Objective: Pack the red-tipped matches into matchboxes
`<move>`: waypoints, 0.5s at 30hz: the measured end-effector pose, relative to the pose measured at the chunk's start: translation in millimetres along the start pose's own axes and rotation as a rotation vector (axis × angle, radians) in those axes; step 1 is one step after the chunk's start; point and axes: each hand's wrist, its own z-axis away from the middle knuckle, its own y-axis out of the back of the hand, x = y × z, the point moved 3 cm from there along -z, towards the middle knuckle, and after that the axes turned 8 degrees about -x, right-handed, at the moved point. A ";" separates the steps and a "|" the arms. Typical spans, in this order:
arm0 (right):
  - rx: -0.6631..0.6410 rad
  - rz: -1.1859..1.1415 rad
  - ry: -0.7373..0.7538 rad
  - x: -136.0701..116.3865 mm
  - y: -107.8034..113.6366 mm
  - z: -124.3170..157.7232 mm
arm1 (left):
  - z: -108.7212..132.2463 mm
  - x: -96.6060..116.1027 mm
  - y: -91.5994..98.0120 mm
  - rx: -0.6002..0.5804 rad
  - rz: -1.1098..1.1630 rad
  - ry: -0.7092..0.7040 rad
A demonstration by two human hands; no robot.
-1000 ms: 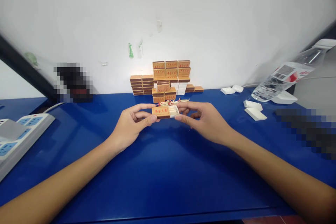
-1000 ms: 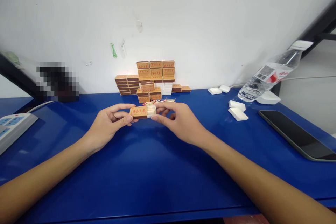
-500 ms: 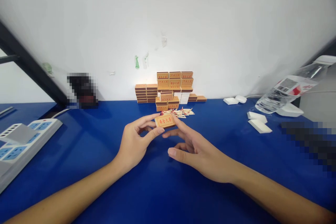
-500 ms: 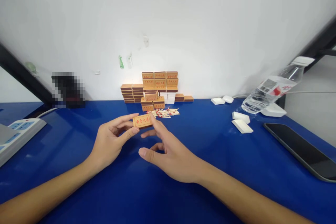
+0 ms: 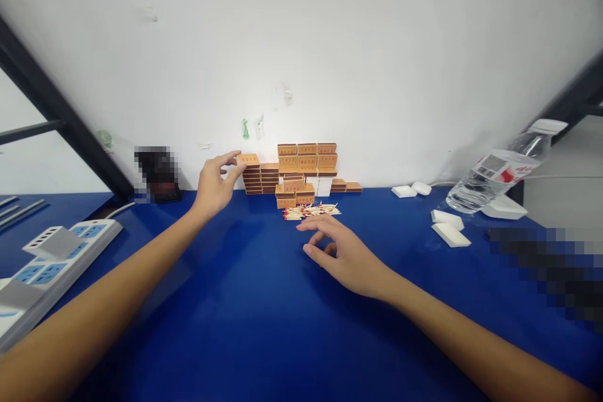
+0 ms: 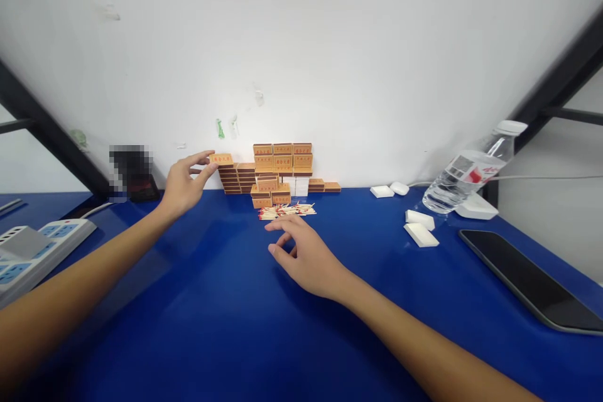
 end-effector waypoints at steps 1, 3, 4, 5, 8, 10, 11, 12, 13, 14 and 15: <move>0.000 0.011 0.003 1.0 0.6 -0.1 | -1.6 -3.1 1.2 -0.002 -0.006 0.002; 0.002 0.038 0.011 3.8 1.7 -0.4 | 2.8 -10.8 4.2 -0.016 -0.007 0.020; 0.005 0.054 0.020 5.2 2.3 -0.6 | 7.9 -15.5 6.0 -0.025 -0.010 0.032; 0.006 0.071 0.032 6.6 2.7 -0.7 | 14.1 -20.5 7.4 -0.042 -0.015 0.046; 0.010 0.131 0.079 9.3 3.0 -1.0 | 33.3 -33.2 5.4 -0.168 -0.029 0.072; 0.006 0.174 0.108 9.7 2.2 -0.9 | 41.5 -36.6 -3.0 -0.274 -0.039 0.072; 0.001 0.197 0.121 9.7 1.7 -0.7 | 43.5 -36.5 -8.8 -0.311 -0.047 0.068; -0.004 0.219 0.132 9.6 1.2 -0.4 | 44.2 -35.2 -15.3 -0.335 -0.060 0.063; -0.007 0.238 0.143 9.5 1.1 -0.2 | 43.7 -33.2 -22.0 -0.347 -0.078 0.058; -0.009 0.254 0.149 9.5 1.2 0.0 | 42.5 -30.6 -28.6 -0.349 -0.098 0.054; -0.009 0.267 0.153 9.6 1.8 0.0 | 41.0 -27.9 -34.8 -0.343 -0.122 0.051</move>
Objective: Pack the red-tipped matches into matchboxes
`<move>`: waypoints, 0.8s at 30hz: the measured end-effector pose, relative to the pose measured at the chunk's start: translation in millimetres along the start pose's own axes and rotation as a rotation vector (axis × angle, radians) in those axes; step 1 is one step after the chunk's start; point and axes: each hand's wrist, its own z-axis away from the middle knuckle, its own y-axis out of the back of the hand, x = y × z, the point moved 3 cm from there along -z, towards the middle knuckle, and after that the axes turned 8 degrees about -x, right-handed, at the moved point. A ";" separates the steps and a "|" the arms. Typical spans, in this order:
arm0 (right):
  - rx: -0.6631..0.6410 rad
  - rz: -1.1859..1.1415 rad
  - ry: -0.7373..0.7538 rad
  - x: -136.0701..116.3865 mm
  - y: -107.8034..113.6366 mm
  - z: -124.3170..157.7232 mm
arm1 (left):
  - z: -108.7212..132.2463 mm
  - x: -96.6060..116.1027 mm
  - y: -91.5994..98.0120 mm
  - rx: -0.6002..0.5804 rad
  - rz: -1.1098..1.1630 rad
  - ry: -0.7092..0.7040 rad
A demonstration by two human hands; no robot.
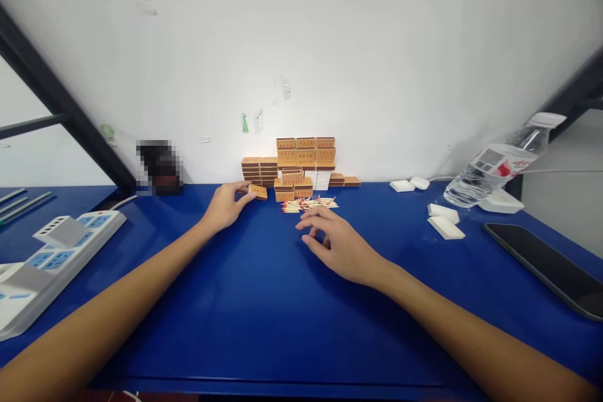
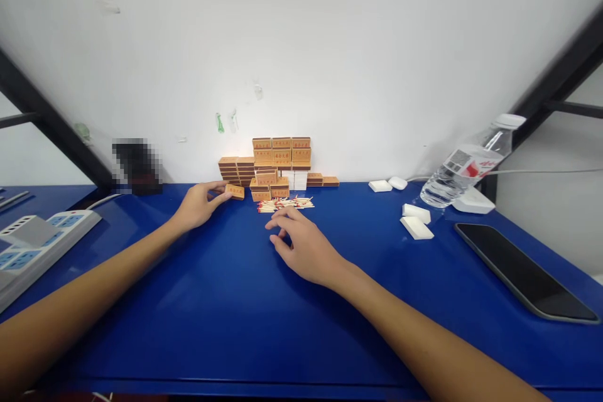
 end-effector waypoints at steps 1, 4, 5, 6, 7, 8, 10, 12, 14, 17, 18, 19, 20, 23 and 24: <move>0.001 0.009 0.003 0.5 0.8 -0.1 | -2.8 3.2 -4.2 0.014 -0.026 0.006; 0.006 0.027 -0.002 3.3 4.1 -1.1 | -6.5 8.8 -12.2 0.074 -0.103 0.051; 0.006 0.034 -0.005 4.5 5.3 -1.7 | -6.3 9.3 -13.8 0.091 -0.125 0.072; 0.008 0.040 -0.008 5.8 6.4 -2.3 | -5.9 9.3 -15.1 0.103 -0.141 0.092; 0.011 0.046 -0.012 7.1 7.4 -2.9 | -5.5 9.2 -16.2 0.110 -0.154 0.111; 0.015 0.053 -0.015 8.3 8.2 -3.4 | -5.5 9.1 -17.2 0.115 -0.163 0.127; 0.028 0.065 -0.016 10.3 9.4 -4.3 | -7.0 9.5 -19.4 0.123 -0.174 0.145; 0.039 0.076 -0.016 11.5 9.9 -4.7 | -10.4 11.1 -22.3 0.132 -0.181 0.149; 0.042 0.086 -0.019 12.0 9.9 -4.7 | -14.3 13.0 -25.7 0.144 -0.183 0.148; 0.046 0.100 -0.031 12.3 10.2 -4.6 | -17.8 14.9 -29.8 0.159 -0.183 0.143; 0.049 0.105 -0.032 12.3 10.6 -4.7 | -17.9 15.1 -30.2 0.160 -0.183 0.140; 0.051 0.111 -0.027 12.5 11.5 -5.1 | -17.4 15.3 -29.7 0.160 -0.183 0.138; 0.055 0.116 -0.019 13.2 13.0 -5.7 | -16.5 15.5 -28.4 0.159 -0.186 0.135; 0.140 0.113 -0.085 24.0 24.9 -8.4 | -11.4 17.1 -19.4 0.162 -0.198 0.122; 0.194 0.108 -0.141 31.5 31.6 -9.3 | -9.1 18.0 -15.6 0.168 -0.201 0.116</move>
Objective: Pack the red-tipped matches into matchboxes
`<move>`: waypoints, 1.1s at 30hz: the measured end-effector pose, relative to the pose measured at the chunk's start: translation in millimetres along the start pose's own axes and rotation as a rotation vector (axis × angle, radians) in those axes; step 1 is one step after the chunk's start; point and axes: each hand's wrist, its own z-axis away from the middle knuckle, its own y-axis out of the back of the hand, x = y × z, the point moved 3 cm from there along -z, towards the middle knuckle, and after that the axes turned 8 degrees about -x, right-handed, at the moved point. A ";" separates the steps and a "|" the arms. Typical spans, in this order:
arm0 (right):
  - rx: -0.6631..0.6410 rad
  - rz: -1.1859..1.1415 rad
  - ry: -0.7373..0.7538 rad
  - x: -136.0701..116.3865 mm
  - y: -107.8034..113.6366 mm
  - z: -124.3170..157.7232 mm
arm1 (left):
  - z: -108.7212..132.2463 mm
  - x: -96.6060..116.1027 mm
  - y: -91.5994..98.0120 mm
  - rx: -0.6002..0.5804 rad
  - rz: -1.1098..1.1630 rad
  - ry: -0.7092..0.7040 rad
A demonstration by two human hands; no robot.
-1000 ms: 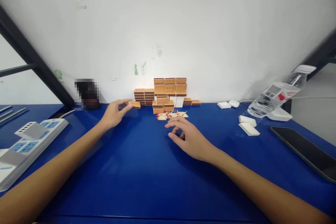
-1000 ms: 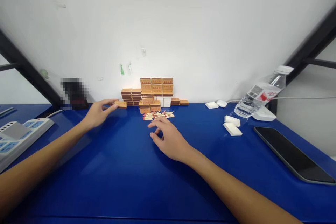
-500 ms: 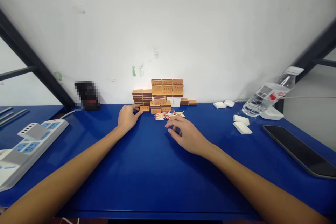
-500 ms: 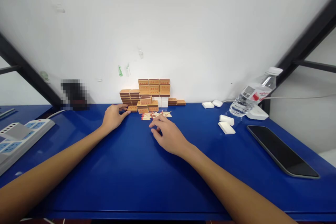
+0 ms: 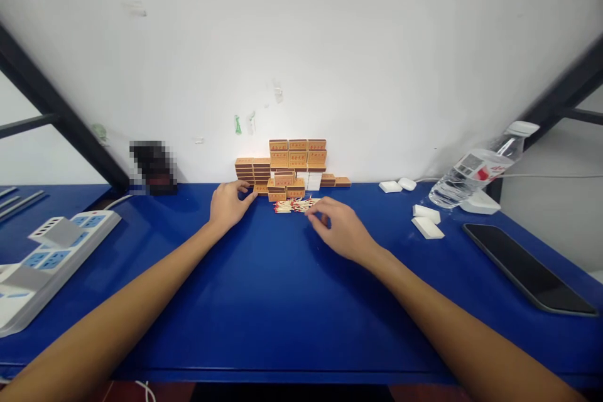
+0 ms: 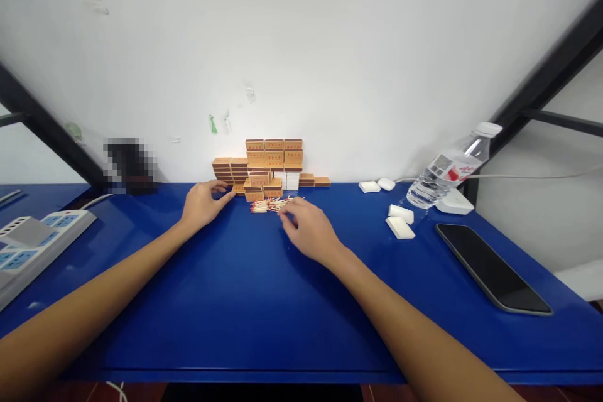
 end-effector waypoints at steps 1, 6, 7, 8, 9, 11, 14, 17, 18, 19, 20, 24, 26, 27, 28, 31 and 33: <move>0.059 -0.004 -0.074 9.8 6.5 -3.3 | 1.9 0.0 4.2 0.008 -0.001 -0.007; 0.271 -0.066 -0.404 69.7 42.8 -18.4 | 16.8 1.4 15.7 0.035 0.010 -0.096; 0.287 -0.091 -0.460 80.2 48.5 -21.3 | 20.5 2.3 16.0 0.038 0.007 -0.127; 0.298 -0.114 -0.510 89.3 53.1 -24.4 | 24.1 3.6 15.9 0.038 0.002 -0.163; 0.302 -0.134 -0.550 96.7 56.3 -27.8 | 27.5 5.4 15.4 0.036 -0.004 -0.201; 0.297 -0.152 -0.610 107.2 59.3 -35.1 | 33.4 10.3 14.0 0.032 -0.020 -0.279; 0.278 -0.105 -0.660 115.8 61.2 -43.5 | 39.8 20.1 11.1 0.020 -0.056 -0.387; 0.261 0.050 -0.683 120.7 75.1 -43.2 | 45.2 30.6 7.7 -0.029 -0.103 -0.498; 0.257 0.127 -0.686 122.2 84.0 -41.2 | 47.2 33.7 6.7 -0.053 -0.118 -0.536; 0.252 0.211 -0.688 123.6 94.3 -38.8 | 49.2 36.6 5.8 -0.078 -0.133 -0.573; 0.249 0.304 -0.688 125.3 105.6 -36.2 | 51.2 39.0 4.9 -0.103 -0.145 -0.607; 0.165 0.585 -0.733 136.9 141.2 -29.5 | 57.8 45.0 2.3 -0.169 -0.188 -0.704; 0.114 0.665 -0.760 143.8 147.8 -29.1 | 59.4 46.1 2.0 -0.176 -0.202 -0.729; 0.091 0.692 -0.771 146.9 148.2 -29.4 | 59.7 46.2 2.0 -0.177 -0.207 -0.737; 0.068 0.711 -0.781 149.8 147.1 -29.7 | 59.6 46.1 2.1 -0.178 -0.211 -0.741; 0.016 0.748 -0.813 155.8 138.6 -30.4 | 58.6 44.8 2.6 -0.181 -0.226 -0.743; 0.001 0.768 -0.828 157.9 132.7 -30.4 | 58.0 44.0 2.9 -0.180 -0.236 -0.745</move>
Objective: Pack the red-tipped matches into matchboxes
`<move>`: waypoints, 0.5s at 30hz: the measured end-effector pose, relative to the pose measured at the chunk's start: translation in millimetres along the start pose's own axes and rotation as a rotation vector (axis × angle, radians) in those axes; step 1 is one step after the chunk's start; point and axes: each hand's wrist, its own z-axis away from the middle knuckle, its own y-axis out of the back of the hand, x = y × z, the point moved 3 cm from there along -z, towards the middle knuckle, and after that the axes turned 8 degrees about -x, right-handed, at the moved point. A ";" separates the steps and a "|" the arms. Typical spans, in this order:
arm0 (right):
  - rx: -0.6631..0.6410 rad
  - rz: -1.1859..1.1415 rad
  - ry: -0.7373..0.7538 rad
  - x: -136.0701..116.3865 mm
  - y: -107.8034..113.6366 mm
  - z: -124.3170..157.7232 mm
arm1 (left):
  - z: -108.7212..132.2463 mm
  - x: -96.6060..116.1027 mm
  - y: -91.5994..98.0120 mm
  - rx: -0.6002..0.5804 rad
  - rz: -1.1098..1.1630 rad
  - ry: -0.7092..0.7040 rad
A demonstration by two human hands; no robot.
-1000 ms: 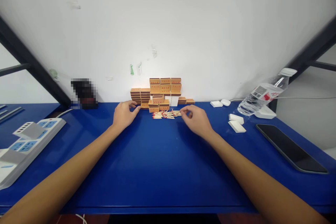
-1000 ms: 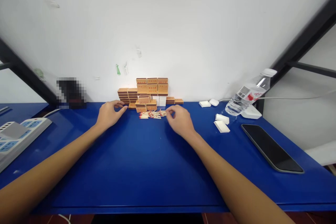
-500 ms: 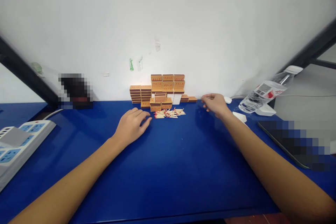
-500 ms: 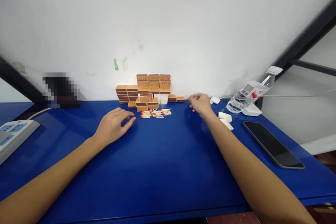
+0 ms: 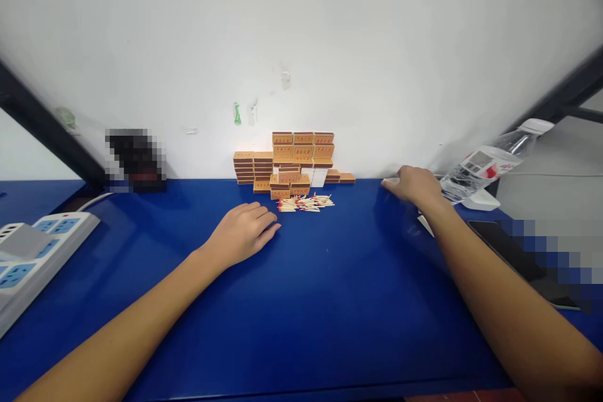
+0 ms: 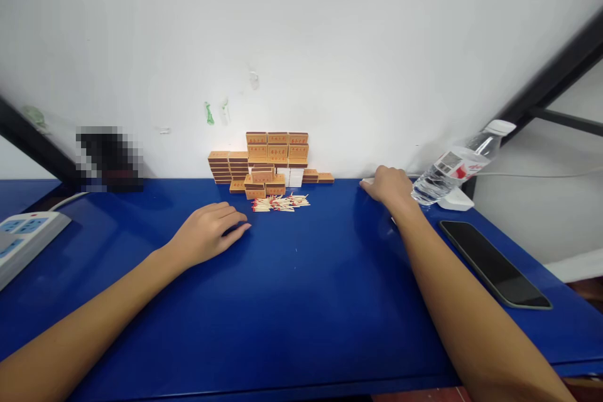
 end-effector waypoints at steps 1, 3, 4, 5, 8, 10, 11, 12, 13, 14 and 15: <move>-0.001 0.007 -0.002 -1.1 -2.0 0.2 | 0.1 -0.2 0.2 0.002 -0.002 -0.003; -0.008 0.007 0.003 -2.2 -4.6 0.2 | 0.1 -0.2 0.6 0.005 -0.002 -0.007; -0.018 0.000 0.011 -2.3 -5.2 0.0 | 0.1 0.0 0.8 0.004 -0.003 -0.008; -0.030 -0.011 0.022 -2.2 -5.4 -0.2 | 0.0 0.2 1.0 0.002 -0.003 -0.008; -0.048 -0.054 0.052 -2.8 -3.2 2.5 | -0.2 0.7 2.1 -0.002 -0.003 -0.008; -0.034 -0.091 0.078 -6.9 -0.7 10.1 | -0.3 1.1 3.1 0.002 -0.002 -0.006; -0.029 -0.114 0.102 -11.1 0.1 16.2 | -0.3 1.2 3.5 0.003 -0.001 -0.003; -0.031 -0.138 0.135 -16.7 0.4 23.7 | -0.3 1.5 3.8 0.004 0.004 0.002; -0.040 -0.162 0.175 -23.6 0.2 32.1 | -0.2 1.8 3.9 0.005 0.012 0.006; -0.055 -0.184 0.218 -31.0 -0.3 40.9 | -0.1 2.2 3.8 0.004 0.022 0.009; -0.073 -0.202 0.260 -38.2 -0.9 49.3 | 0.0 2.7 3.5 0.001 0.034 0.008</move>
